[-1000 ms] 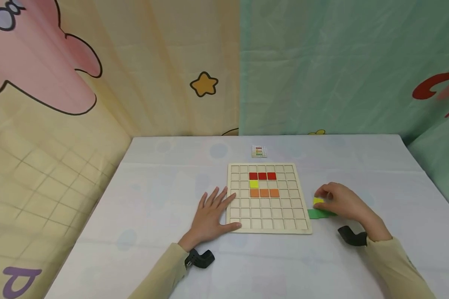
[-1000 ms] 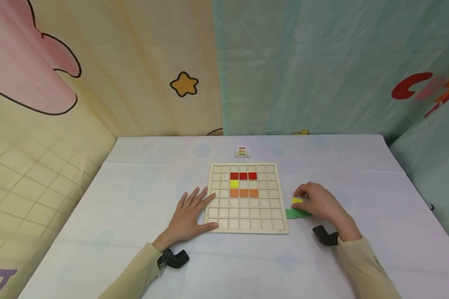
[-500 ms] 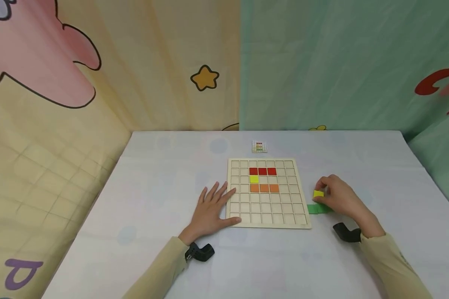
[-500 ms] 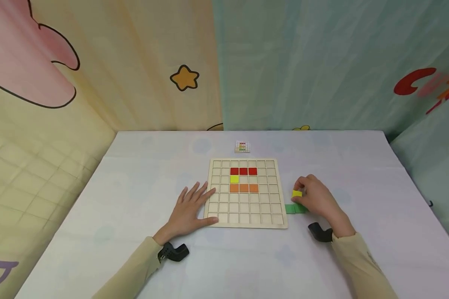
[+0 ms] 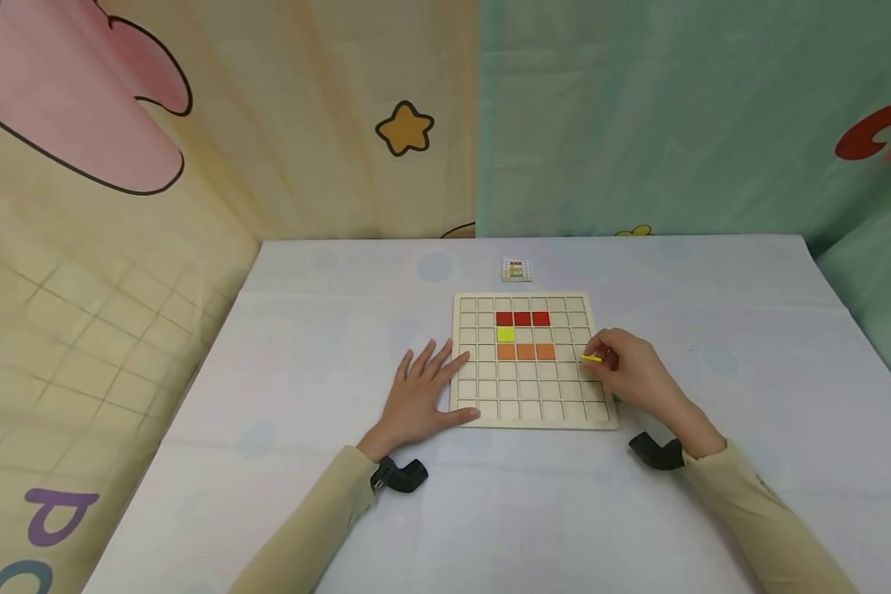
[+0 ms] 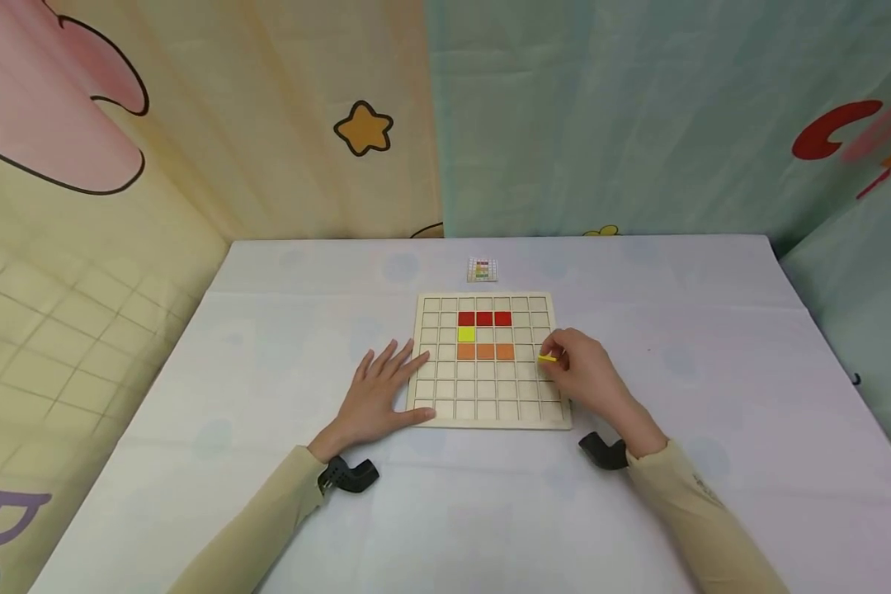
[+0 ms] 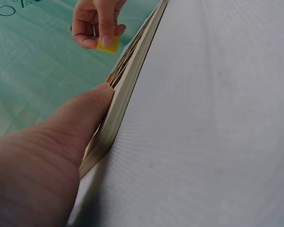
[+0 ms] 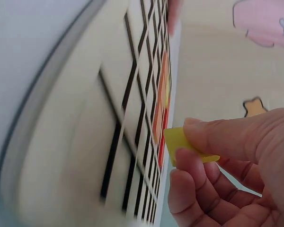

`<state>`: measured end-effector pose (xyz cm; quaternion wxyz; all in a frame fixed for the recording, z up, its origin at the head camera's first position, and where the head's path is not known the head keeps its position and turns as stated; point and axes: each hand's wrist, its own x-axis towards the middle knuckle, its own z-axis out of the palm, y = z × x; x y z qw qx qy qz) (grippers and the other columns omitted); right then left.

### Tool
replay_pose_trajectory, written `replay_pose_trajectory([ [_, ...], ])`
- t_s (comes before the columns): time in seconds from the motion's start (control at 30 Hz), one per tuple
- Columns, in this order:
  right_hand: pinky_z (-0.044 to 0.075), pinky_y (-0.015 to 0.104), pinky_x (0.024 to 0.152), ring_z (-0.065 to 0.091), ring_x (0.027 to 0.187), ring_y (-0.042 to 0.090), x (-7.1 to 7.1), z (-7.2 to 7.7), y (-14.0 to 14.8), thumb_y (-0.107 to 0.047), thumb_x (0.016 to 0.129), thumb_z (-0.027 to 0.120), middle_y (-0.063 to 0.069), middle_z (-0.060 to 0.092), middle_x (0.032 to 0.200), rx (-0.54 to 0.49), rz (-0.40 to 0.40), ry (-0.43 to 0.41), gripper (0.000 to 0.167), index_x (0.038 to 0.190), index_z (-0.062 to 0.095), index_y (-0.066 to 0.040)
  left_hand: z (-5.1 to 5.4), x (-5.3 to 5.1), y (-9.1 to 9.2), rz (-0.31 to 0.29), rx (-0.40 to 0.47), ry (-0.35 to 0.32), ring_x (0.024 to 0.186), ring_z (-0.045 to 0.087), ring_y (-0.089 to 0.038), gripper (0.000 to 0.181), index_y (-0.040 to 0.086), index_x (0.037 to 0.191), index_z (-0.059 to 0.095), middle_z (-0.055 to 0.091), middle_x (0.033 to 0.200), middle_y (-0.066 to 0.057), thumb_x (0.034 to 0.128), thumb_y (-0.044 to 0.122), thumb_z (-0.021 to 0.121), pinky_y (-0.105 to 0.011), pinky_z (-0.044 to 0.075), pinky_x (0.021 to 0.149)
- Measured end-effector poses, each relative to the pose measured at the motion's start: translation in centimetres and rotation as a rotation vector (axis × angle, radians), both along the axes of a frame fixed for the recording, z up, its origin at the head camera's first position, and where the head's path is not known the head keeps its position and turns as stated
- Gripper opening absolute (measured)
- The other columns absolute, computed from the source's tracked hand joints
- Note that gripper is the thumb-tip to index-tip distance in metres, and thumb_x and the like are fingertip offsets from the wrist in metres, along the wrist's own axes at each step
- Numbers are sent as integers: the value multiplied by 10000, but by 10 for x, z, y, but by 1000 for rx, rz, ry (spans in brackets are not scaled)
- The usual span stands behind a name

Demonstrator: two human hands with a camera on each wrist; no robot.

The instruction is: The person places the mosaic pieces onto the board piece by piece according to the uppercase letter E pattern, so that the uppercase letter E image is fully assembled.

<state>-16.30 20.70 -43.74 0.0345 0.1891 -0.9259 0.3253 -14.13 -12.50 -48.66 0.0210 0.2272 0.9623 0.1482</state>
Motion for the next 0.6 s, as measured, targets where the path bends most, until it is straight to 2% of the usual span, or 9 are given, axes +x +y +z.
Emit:
replay_pose_trajectory([
  [0.13,445,267,572,495,667,151,-2,-3,-24,15,781,753,-2,558,781,-45,76,-8,178,865,617,-63,-2,-1,1,1,4,20,1435,0,-238,865,260,1511,266,111,1578,-7,814,696,533,-469,-50,1118],
  [0.3,472,261,600,520,692,136,-6,-6,-48,-10,811,736,-18,584,810,-80,182,-75,139,870,625,-69,-2,1,2,-2,6,9,1435,9,-247,867,251,1511,269,117,1577,-18,815,697,529,-476,-44,1118],
  [0.47,482,267,632,529,712,133,-12,-8,-66,4,832,698,-27,592,826,-110,225,-115,116,882,638,-81,-1,1,2,4,8,21,1435,18,-246,869,249,1510,274,128,1576,-21,812,697,533,-477,-36,1119],
  [0.6,484,276,635,531,714,126,-15,-10,-77,8,837,678,-39,603,829,-106,240,-115,111,892,651,-85,-1,0,1,6,-1,19,1435,17,-242,872,254,1512,268,126,1576,-17,812,709,520,-472,-37,1119],
])
